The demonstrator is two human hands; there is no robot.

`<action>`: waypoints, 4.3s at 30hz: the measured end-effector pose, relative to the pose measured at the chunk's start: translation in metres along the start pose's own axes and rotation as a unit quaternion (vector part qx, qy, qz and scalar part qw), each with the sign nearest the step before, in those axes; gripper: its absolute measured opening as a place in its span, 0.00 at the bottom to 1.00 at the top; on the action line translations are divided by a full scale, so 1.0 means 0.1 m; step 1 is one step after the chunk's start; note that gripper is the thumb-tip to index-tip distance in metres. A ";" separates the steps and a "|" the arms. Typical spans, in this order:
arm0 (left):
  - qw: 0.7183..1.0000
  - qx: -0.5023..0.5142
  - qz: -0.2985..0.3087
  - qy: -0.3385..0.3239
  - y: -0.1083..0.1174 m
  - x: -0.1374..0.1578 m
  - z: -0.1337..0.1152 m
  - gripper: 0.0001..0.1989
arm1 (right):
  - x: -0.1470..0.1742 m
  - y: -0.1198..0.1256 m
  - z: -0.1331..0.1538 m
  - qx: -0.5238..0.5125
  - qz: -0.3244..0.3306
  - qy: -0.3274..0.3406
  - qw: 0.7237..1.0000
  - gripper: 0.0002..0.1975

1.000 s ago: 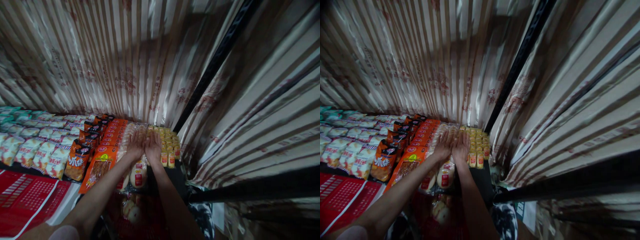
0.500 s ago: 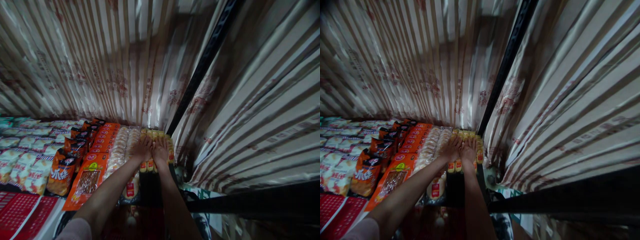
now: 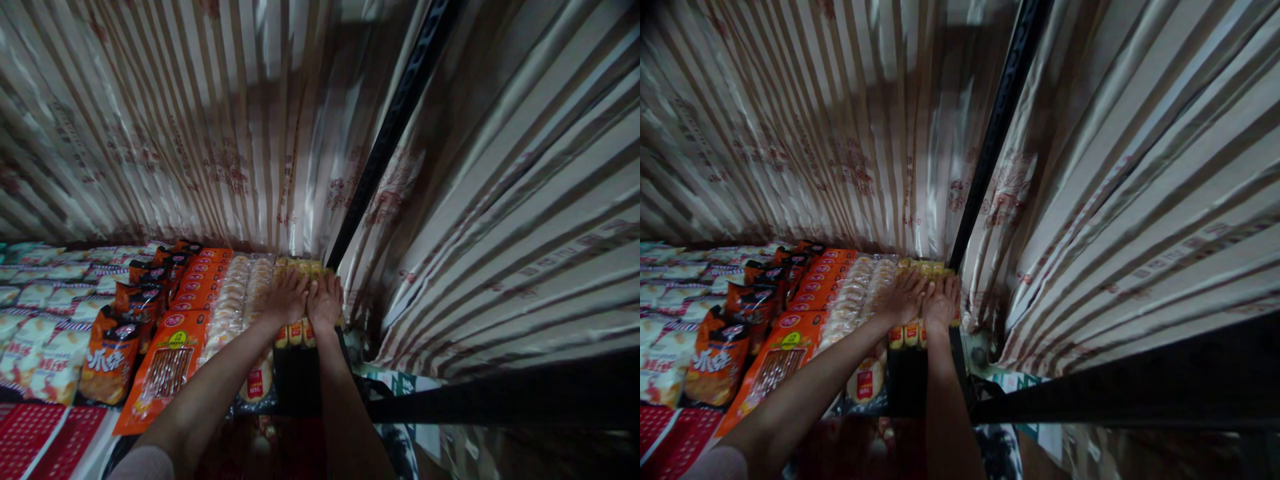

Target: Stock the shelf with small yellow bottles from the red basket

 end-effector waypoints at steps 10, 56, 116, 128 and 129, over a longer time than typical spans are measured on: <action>1.000 0.002 0.020 -0.022 -0.12 -0.05 -0.10 0.25 | 0.00 -0.04 -0.15 -0.002 0.042 -0.016 0.999 0.26; 0.961 -0.095 -0.140 0.220 -0.40 2.66 0.05 0.27 | 1.98 0.09 0.60 -0.097 0.186 0.238 0.948 0.16; 0.962 0.034 -0.185 0.199 -0.43 2.69 0.10 0.22 | 2.05 0.14 0.48 -0.144 0.158 0.221 0.951 0.18; 0.967 0.060 -0.150 0.197 -0.37 2.69 0.10 0.20 | 2.07 0.14 0.48 -0.173 0.175 0.208 0.947 0.19; 0.967 0.060 -0.152 0.196 -0.36 2.70 0.10 0.20 | 2.07 0.16 0.49 -0.180 0.174 0.204 0.947 0.20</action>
Point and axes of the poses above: each hand's wrist, its own x-axis away from the middle knuckle, its own y-axis out of the back of the hand, z = x × y, the point moved 2 cm from there along -x, towards the middle knuckle, and after that the axes turned 11 degrees about -x, right-handed, at the moved point
